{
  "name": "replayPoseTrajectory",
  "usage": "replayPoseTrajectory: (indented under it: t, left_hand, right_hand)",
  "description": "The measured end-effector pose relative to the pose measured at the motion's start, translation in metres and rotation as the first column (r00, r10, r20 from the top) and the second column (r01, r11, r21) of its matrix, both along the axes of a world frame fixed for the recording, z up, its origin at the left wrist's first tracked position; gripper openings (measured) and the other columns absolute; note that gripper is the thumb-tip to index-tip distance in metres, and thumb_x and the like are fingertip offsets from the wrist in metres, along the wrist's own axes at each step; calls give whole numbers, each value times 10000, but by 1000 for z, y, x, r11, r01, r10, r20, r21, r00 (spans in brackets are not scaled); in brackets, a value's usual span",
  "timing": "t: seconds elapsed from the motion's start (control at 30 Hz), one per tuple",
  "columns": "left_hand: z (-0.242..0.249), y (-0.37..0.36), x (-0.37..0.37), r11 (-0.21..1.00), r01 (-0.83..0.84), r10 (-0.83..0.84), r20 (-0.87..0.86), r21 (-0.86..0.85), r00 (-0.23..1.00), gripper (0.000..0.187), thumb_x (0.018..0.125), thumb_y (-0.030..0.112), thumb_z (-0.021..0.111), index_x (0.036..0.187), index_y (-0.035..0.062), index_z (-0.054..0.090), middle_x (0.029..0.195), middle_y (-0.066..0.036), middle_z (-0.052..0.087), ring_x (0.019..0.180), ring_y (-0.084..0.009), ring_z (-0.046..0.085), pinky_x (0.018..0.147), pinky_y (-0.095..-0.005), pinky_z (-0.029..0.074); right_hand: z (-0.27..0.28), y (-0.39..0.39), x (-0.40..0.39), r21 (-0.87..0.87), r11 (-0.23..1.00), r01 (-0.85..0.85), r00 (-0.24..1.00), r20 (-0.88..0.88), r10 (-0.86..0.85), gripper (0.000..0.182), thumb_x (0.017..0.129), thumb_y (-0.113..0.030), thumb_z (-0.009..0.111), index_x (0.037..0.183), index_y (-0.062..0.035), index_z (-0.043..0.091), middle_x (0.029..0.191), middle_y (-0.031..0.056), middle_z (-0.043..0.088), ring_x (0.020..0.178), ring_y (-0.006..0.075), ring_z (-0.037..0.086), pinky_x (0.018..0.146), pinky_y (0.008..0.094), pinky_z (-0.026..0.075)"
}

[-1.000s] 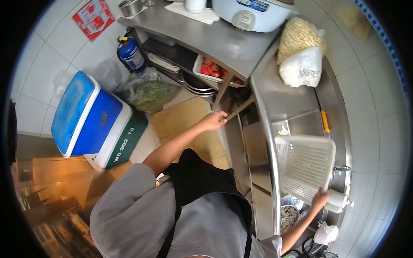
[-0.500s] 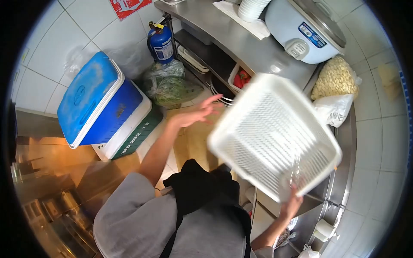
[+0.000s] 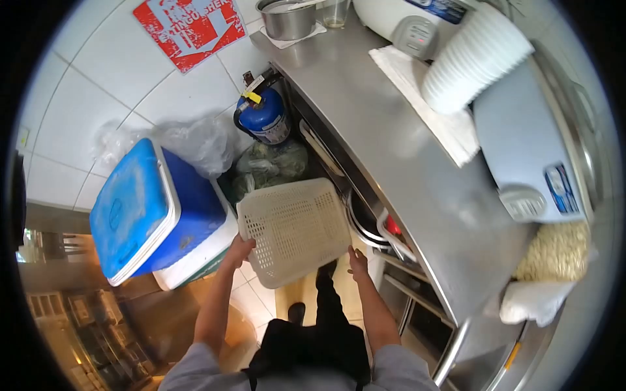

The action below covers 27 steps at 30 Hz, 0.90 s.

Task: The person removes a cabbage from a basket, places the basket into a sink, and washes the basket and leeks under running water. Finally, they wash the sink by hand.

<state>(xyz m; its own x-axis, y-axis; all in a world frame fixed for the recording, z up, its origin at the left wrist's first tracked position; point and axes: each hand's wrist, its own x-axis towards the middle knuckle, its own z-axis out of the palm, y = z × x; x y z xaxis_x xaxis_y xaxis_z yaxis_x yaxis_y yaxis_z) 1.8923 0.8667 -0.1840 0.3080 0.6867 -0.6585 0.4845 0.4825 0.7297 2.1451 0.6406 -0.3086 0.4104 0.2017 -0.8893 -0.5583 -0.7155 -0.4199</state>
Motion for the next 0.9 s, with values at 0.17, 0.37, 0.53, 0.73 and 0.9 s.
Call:
replayPoseTrajectory:
  t: [0.17, 0.37, 0.53, 0.73, 0.9]
  left_hand:
    - [-69, 86, 51, 992, -114, 118, -81, 47, 990, 485, 685, 105, 478, 1156, 5, 426, 862, -141, 568, 689, -218, 581, 495, -337, 493]
    - [-140, 131, 103, 949, -310, 312, 34, -53, 950, 329, 702, 176, 496, 996, 29, 499, 780, -75, 542, 635, -180, 513, 438, -293, 380]
    - [-192, 142, 94, 945, -302, 317, 123, -124, 941, 232, 691, 150, 511, 897, 45, 498, 711, -57, 506, 614, -163, 494, 438, -287, 386]
    - [-221, 136, 54, 952, -285, 296, 103, -109, 950, 167, 703, 126, 508, 835, 24, 501, 694, -51, 492, 607, -155, 505, 450, -279, 424]
    - [-150, 152, 36, 895, -392, 413, 66, -210, 908, 228, 697, 68, 492, 904, -22, 456, 795, -106, 487, 675, -196, 526, 561, -351, 510]
  right_hand:
    - [-89, 75, 37, 22, 989, -144, 989, 15, 144, 561, 842, -464, 465, 1250, -86, 397, 1241, 98, 427, 1021, 232, 469, 697, 335, 477]
    - [-163, 98, 71, 216, 974, -73, 989, -108, 98, 326, 850, -378, 506, 1084, -152, 488, 791, -28, 469, 706, 116, 460, 624, 315, 436]
    - [-174, 121, 71, 368, 926, -84, 988, -91, 126, 316, 837, -364, 541, 1032, -118, 509, 780, -33, 498, 670, 105, 477, 586, 290, 441]
    - [-217, 171, 103, 566, 800, 202, 970, 0, -245, 317, 839, -341, 537, 1020, -82, 510, 843, 16, 559, 679, 132, 539, 562, 263, 458]
    - [-268, 256, 158, 638, 576, 511, 859, -353, -372, 426, 902, -353, 390, 1198, -47, 413, 1137, 122, 475, 1012, 242, 487, 856, 345, 408]
